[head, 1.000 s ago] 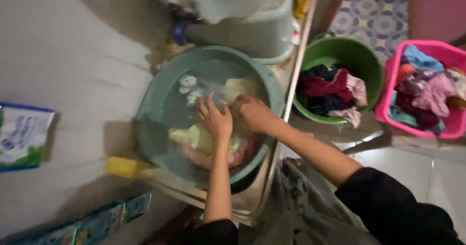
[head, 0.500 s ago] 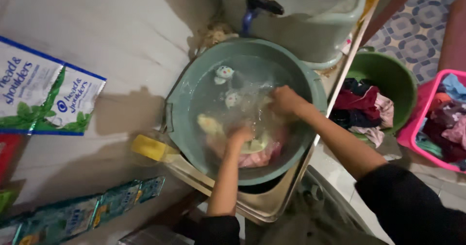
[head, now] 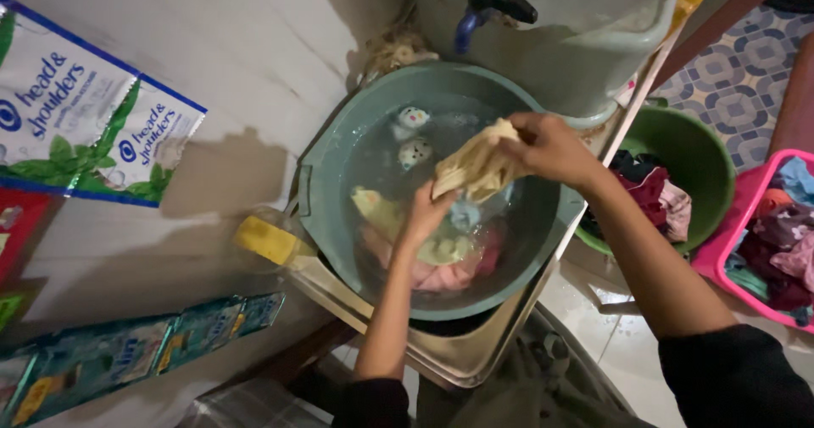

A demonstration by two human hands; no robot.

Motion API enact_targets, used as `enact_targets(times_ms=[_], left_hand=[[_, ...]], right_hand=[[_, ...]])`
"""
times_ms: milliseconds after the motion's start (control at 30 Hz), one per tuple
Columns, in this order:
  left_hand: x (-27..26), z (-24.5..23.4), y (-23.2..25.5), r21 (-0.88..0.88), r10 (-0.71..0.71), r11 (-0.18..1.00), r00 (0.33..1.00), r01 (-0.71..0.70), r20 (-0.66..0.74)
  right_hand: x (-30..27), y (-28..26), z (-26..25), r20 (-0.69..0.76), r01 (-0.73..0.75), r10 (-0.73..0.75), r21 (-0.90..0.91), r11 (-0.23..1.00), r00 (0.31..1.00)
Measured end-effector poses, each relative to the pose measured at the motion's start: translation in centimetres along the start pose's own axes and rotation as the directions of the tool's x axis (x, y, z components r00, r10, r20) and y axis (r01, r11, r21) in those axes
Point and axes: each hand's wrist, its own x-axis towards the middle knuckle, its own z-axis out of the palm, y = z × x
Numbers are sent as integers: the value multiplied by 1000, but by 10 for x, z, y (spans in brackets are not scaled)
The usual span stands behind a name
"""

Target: The person hand-washes small clothing items in a basin of soapy water, scrubbing and rinsing each piece before placing it into a green bucket. The items include various colored garments and socks.

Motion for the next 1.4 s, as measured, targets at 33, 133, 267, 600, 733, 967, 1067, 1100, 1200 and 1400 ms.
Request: enact_targets(times_ms=[33,133,267,600,733,967,1067,1100,1200,1400], left_hand=[[-4,-9,2,47,-69,996,998,69,3],[-14,-26,17,88,-173,981,985,174,-24],[-19,-45,39,317,-96,939,987,133,-130],[-24,-68,54,481,-80,837,929,260,-362],[-32,-69,84,550,149,835,961,4,-234],[-9,-45,76,488,133,868,990,-95,-44],[-1,-40,69,547,201,816,979,-185,32],[0,-36,69,612,150,778,988,-140,35],[6,-26,72,771,117,631,993,-88,18],[12,-11,70,391,212,902,977,-182,-36]], right_hand=[[4,11,6,-12,32,-34,-101,994,999],[9,40,34,-104,48,-76,-254,966,992],[4,56,70,-284,53,-233,-524,850,930],[10,87,104,85,-8,75,-610,793,994],[17,93,84,112,49,-20,-262,964,994],[21,77,60,-174,-92,62,-167,982,983],[19,70,60,-298,125,-218,-300,946,929],[16,67,62,-325,184,-298,-339,923,897],[6,59,72,-319,294,-415,-363,884,852],[-8,46,88,116,11,-11,4,1000,993]])
